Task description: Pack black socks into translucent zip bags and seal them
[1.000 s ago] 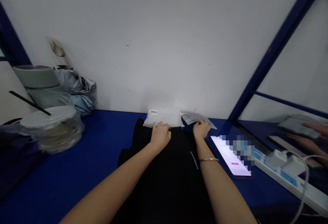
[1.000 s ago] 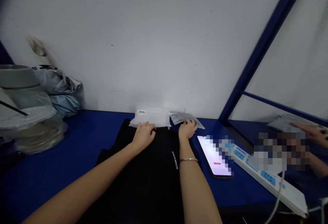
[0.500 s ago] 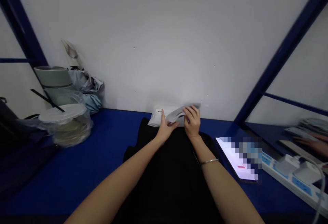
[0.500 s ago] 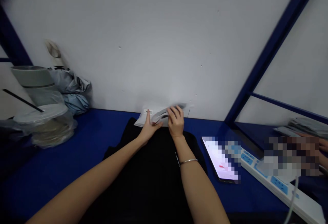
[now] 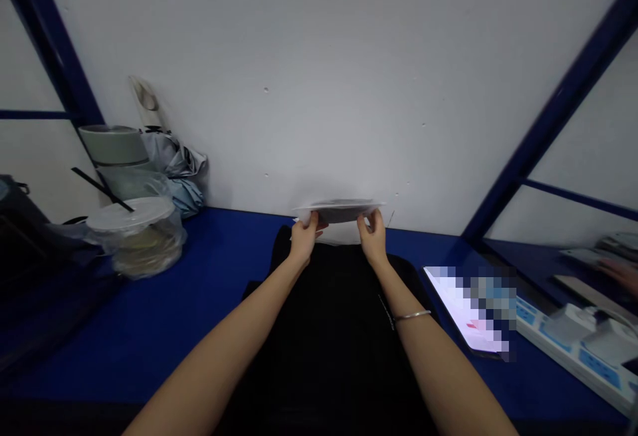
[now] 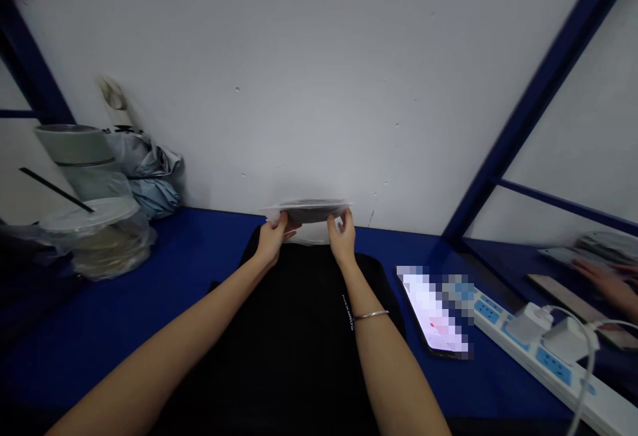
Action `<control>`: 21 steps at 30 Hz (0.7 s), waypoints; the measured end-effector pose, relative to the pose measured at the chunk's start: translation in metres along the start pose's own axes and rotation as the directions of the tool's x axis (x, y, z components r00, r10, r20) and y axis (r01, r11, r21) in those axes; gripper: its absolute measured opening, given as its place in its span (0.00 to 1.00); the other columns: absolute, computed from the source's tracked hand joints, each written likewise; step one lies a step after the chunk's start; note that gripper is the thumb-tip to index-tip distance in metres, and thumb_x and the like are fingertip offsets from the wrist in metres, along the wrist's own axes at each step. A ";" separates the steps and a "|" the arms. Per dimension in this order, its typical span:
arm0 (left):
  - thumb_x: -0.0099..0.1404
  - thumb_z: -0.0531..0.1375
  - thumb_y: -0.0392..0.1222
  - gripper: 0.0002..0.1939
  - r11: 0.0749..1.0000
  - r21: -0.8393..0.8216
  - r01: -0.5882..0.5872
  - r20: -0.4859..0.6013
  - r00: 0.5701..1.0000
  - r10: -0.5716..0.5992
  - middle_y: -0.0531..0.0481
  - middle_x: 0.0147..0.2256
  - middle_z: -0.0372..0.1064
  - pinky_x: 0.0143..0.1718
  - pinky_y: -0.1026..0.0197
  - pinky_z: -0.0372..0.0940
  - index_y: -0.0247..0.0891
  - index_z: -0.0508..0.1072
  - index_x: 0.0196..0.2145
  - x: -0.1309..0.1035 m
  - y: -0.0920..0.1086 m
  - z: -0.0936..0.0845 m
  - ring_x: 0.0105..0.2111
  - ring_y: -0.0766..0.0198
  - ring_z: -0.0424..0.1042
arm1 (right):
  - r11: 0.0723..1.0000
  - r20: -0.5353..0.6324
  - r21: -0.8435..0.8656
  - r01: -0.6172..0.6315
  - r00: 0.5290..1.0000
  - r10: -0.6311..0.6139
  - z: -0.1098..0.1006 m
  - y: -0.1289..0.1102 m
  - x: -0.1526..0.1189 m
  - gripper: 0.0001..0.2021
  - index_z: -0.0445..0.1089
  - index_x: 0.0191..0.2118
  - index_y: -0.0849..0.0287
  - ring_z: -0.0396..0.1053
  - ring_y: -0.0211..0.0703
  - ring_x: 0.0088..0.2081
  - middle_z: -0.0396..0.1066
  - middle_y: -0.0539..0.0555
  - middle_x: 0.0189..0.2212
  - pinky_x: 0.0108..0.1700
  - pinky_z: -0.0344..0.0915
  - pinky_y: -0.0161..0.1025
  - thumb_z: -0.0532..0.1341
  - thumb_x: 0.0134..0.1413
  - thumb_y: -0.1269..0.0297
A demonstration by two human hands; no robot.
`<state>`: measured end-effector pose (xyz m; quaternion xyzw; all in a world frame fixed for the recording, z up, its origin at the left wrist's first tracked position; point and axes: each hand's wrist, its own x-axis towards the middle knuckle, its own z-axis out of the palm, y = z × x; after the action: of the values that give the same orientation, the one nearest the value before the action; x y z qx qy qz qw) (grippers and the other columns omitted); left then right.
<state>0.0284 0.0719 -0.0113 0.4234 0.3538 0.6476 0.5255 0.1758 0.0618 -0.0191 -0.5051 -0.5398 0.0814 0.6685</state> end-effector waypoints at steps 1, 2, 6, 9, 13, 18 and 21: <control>0.60 0.55 0.45 0.15 1.000 -0.007 0.002 -0.004 1.000 -0.002 0.39 0.35 0.70 0.30 0.63 0.67 0.30 0.63 0.41 0.000 0.000 -0.001 0.28 0.62 0.74 | 1.000 0.003 0.015 0.009 1.000 -0.009 0.001 0.000 0.000 0.22 0.60 0.46 0.62 0.65 0.44 0.46 0.66 0.61 0.44 0.42 0.65 0.40 0.53 0.49 0.53; 0.60 0.55 0.45 0.19 1.000 -0.021 0.012 -0.020 1.000 -0.012 0.40 0.36 0.70 0.30 0.63 0.67 0.32 0.59 0.46 0.000 0.000 -0.002 0.27 0.63 0.74 | 1.000 -0.018 0.012 0.019 1.000 -0.019 0.001 -0.001 -0.001 0.19 0.63 0.42 0.62 0.67 0.43 0.43 0.68 0.59 0.40 0.40 0.66 0.39 0.53 0.48 0.53; 0.62 0.53 0.45 0.32 0.995 -0.080 0.060 -0.126 0.990 -0.069 0.44 0.29 0.71 0.28 0.63 0.68 0.34 0.38 0.56 -0.002 0.004 -0.002 0.24 0.63 0.74 | 0.998 -0.155 -0.043 0.045 0.987 -0.051 0.000 -0.007 -0.005 0.15 0.63 0.37 0.62 0.66 0.43 0.41 0.67 0.58 0.38 0.39 0.66 0.40 0.51 0.51 0.55; 0.61 0.53 0.41 0.33 0.994 0.032 -0.109 -0.108 0.988 0.112 0.50 0.25 0.69 0.29 0.63 0.68 0.35 0.37 0.57 -0.009 0.007 0.000 0.24 0.64 0.73 | 0.977 -0.156 -0.151 0.153 0.972 -0.177 -0.002 -0.008 -0.008 0.14 0.62 0.40 0.60 0.64 0.43 0.44 0.66 0.58 0.40 0.41 0.65 0.40 0.49 0.54 0.57; 0.60 0.54 0.40 0.32 0.864 0.282 -0.417 0.036 0.905 0.424 0.50 0.32 0.69 0.39 0.62 0.66 0.42 0.42 0.58 -0.022 0.007 0.002 0.34 0.66 0.71 | 0.902 -0.018 -0.271 0.335 0.935 -0.353 0.000 -0.006 -0.010 0.10 0.61 0.40 0.58 0.65 0.41 0.43 0.67 0.57 0.39 0.43 0.65 0.41 0.48 0.56 0.62; 0.62 0.52 0.41 0.18 0.492 0.495 -0.717 0.395 0.689 0.607 0.47 0.43 0.63 0.47 0.60 0.60 0.43 0.61 0.51 -0.027 0.003 0.000 0.45 0.65 0.64 | 0.855 0.053 -0.242 0.458 0.886 -0.460 0.003 -0.005 -0.012 0.09 0.60 0.41 0.57 0.64 0.41 0.45 0.66 0.58 0.41 0.46 0.64 0.43 0.49 0.55 0.66; 0.64 0.50 0.41 0.15 0.341 0.506 -0.792 0.502 0.592 0.631 0.47 0.38 0.65 0.45 0.60 0.60 0.41 0.66 0.48 -0.027 0.002 -0.001 0.41 0.65 0.64 | 0.826 0.074 -0.229 0.516 0.855 -0.513 0.004 -0.008 -0.013 0.12 0.60 0.45 0.56 0.65 0.41 0.44 0.67 0.56 0.40 0.46 0.64 0.43 0.50 0.54 0.66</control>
<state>0.0297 0.0454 -0.0149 0.7639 0.2843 0.5788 0.0239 0.1638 0.0513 -0.0216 -0.4177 -0.6646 -0.1651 0.5971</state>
